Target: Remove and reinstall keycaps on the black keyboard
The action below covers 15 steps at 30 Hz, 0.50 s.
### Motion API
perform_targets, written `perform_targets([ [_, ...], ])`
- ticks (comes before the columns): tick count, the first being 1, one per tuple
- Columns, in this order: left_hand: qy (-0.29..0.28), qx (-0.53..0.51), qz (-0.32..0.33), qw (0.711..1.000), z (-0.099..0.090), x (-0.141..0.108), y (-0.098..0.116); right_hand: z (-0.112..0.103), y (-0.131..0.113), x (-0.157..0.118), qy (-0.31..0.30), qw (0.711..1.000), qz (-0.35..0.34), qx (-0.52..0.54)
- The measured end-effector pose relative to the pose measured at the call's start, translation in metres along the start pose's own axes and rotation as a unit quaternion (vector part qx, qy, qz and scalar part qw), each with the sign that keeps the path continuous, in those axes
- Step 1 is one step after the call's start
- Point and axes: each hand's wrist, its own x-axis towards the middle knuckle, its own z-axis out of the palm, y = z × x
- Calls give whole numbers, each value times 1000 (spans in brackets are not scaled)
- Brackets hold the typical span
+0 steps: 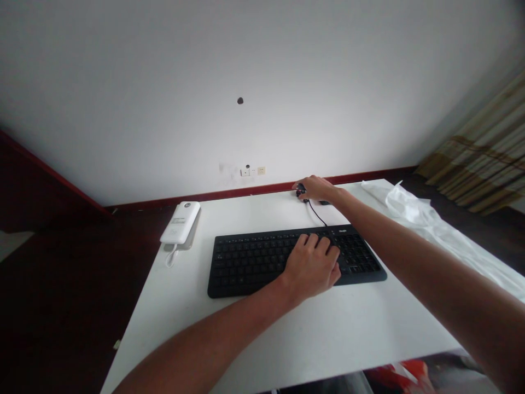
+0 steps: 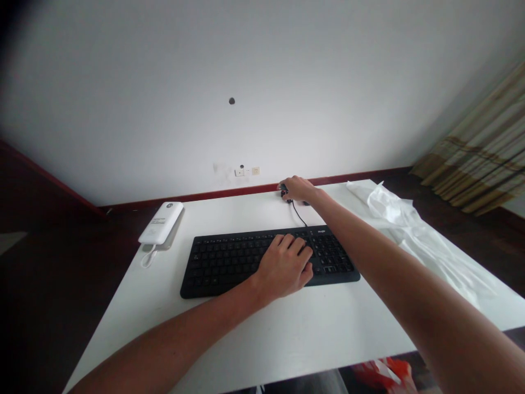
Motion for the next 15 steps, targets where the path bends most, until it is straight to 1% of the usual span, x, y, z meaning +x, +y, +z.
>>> perform_targets([
  [3, 3, -1, 1, 1000, -1, 0, -1, -3, -6, -7, 4, 1000, -1, 17],
  [6, 13, 4, 22, 1000, -2, 1, -2, -8, -9, -24, 29, 998, -23, 46],
  [8, 18, -1, 70, 997, -3, 1, -1, -13, -9, -42, 54, 995, -43, 66],
  [10, 16, -20, 147, 989, -1, 0, 3, -17, -9, -65, 76, 991, -72, 83],
  [12, 3, -49, 223, 974, 1, -2, 8, -21, -8, -88, 86, 987, -96, 95],
  [13, -5, -62, 250, 966, 3, -3, 12, -23, -7, -99, 81, 988, -91, 96],
  [15, -19, -79, 280, 957, 5, -4, 17, -24, -6, -115, 64, 992, -68, 87],
])
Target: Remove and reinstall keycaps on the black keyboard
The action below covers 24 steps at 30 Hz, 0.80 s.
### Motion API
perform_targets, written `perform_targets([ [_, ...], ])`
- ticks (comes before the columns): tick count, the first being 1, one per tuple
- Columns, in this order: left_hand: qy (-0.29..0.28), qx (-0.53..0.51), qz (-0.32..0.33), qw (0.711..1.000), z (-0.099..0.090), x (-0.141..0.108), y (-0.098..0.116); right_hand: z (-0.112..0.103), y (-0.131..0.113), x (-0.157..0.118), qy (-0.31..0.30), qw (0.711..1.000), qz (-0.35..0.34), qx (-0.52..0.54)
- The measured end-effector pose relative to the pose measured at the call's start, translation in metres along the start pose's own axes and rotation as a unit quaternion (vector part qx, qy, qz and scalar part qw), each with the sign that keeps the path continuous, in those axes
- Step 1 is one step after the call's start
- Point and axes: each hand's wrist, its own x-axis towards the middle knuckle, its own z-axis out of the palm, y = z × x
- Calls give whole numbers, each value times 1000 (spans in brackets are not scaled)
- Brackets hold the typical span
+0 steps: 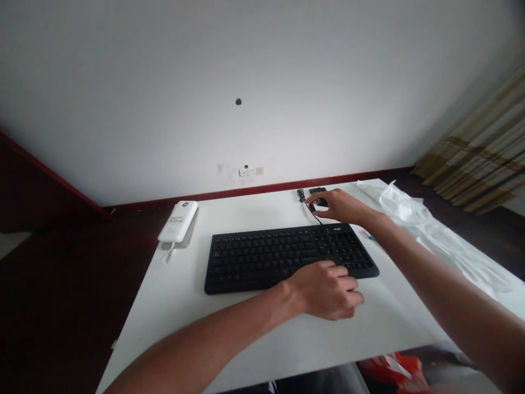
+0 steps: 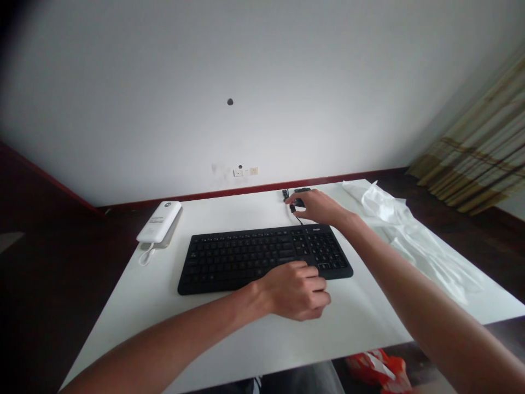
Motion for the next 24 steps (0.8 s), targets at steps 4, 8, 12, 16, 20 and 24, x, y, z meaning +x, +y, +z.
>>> perform_targets([
  [4, -10, -6, 0, 1000, 0, 0, 2, 3, 1, -16, -41, 999, 12, -10],
  [8, -19, -8, -8, 1000, -3, 1, -1, 15, 3, -13, -43, 999, 7, 11],
  [12, -32, -9, -9, 999, -2, 1, -1, 24, 0, -4, -46, 999, 0, 14],
  [16, -11, -13, -13, 1000, 2, 0, -2, 27, -5, 0, -46, 999, 14, 13],
  [20, -9, -17, -18, 1000, 3, 0, -2, 28, -4, 0, -43, 999, 19, 13],
  [24, -20, -14, -19, 1000, 3, 0, -2, 28, -3, -3, -35, 999, 22, 21],
])
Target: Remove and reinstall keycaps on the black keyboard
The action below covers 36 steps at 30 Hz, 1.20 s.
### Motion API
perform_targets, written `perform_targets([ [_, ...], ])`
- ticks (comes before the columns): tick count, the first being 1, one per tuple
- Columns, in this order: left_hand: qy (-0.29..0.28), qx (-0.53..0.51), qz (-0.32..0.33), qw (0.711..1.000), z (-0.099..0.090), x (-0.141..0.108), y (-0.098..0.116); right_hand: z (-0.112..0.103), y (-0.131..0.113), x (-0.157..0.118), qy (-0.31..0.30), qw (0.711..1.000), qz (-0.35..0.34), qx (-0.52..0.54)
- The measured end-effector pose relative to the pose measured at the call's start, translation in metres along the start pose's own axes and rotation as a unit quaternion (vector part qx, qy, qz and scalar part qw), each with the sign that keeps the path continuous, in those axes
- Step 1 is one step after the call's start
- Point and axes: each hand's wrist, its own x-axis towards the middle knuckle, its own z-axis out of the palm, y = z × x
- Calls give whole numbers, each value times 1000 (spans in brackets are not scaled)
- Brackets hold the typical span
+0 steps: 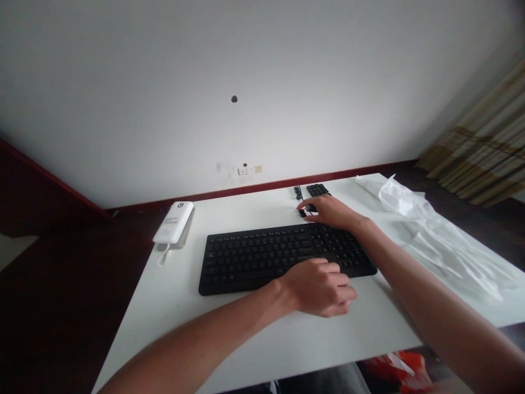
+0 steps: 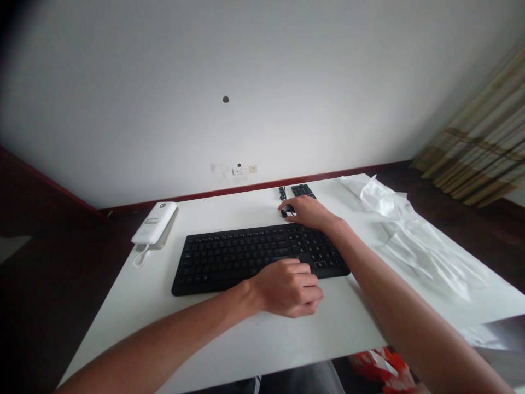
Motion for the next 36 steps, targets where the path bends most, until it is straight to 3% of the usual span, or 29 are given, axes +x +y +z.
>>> perform_targets([
  [7, 1, 0, 1, 1000, 0, -1, 0, -2, 4, -8, 55, 998, 3, 29],
  [16, -20, -5, -4, 1000, -5, 1, 2, 8, 11, -7, 32, 999, 10, 28],
  [22, 6, -9, -3, 1000, -5, 0, 2, 7, 9, -8, 38, 999, 7, 26],
  [36, -2, 2, 0, 1000, -4, 0, 1, 7, 5, -9, 36, 999, -6, 17],
])
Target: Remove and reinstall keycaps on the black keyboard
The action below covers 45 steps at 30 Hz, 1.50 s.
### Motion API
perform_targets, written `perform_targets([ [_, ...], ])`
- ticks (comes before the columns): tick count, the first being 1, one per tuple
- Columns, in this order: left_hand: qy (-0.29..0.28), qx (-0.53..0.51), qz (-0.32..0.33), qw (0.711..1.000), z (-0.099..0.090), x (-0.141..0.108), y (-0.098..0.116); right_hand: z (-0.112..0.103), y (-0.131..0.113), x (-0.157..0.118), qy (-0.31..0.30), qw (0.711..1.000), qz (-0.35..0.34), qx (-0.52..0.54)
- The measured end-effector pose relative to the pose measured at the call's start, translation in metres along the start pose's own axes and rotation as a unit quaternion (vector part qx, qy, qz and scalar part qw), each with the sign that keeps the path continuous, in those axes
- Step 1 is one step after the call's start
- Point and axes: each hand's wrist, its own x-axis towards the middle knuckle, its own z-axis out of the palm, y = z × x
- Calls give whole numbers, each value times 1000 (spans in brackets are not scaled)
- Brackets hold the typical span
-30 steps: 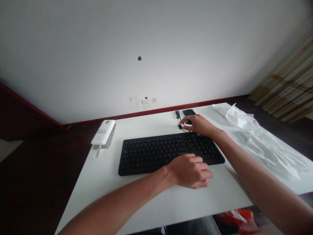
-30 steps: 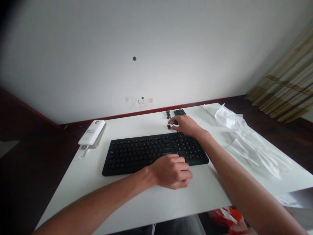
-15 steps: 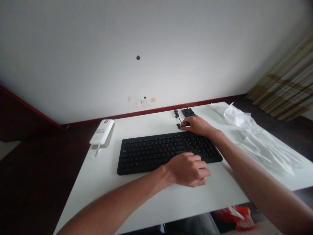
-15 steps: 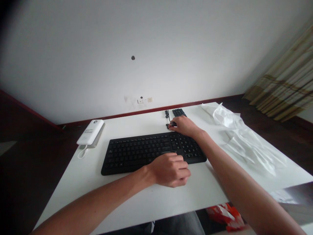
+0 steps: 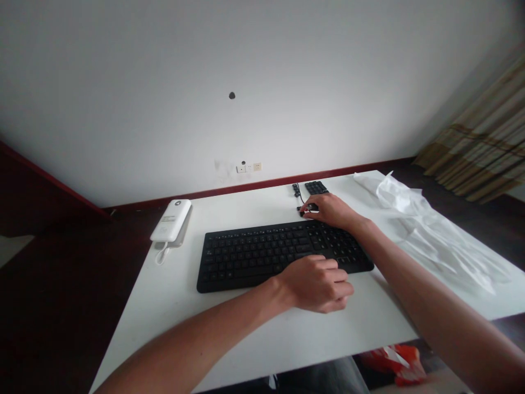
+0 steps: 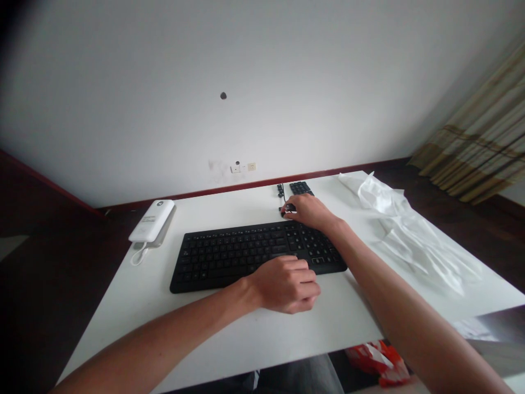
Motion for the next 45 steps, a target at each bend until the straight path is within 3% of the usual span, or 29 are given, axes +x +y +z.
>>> perform_targets([
  [11, 0, 0, 1, 1000, 2, 0, 0, 3, 5, 1, -13, 999, 18, -31],
  [17, 1, -7, -3, 1000, 3, -1, 0, -20, -4, -6, 10, 999, 21, 25],
  [21, 9, -18, -4, 1000, 3, -1, -1, -37, -11, -17, -81, 992, -6, 93],
  [26, 8, -22, -8, 1000, 4, -1, -1, -37, -16, -23, -161, 978, -10, 135],
  [45, 32, -15, 2, 999, 4, -1, -2, -31, -24, -24, -138, 989, -41, 39],
])
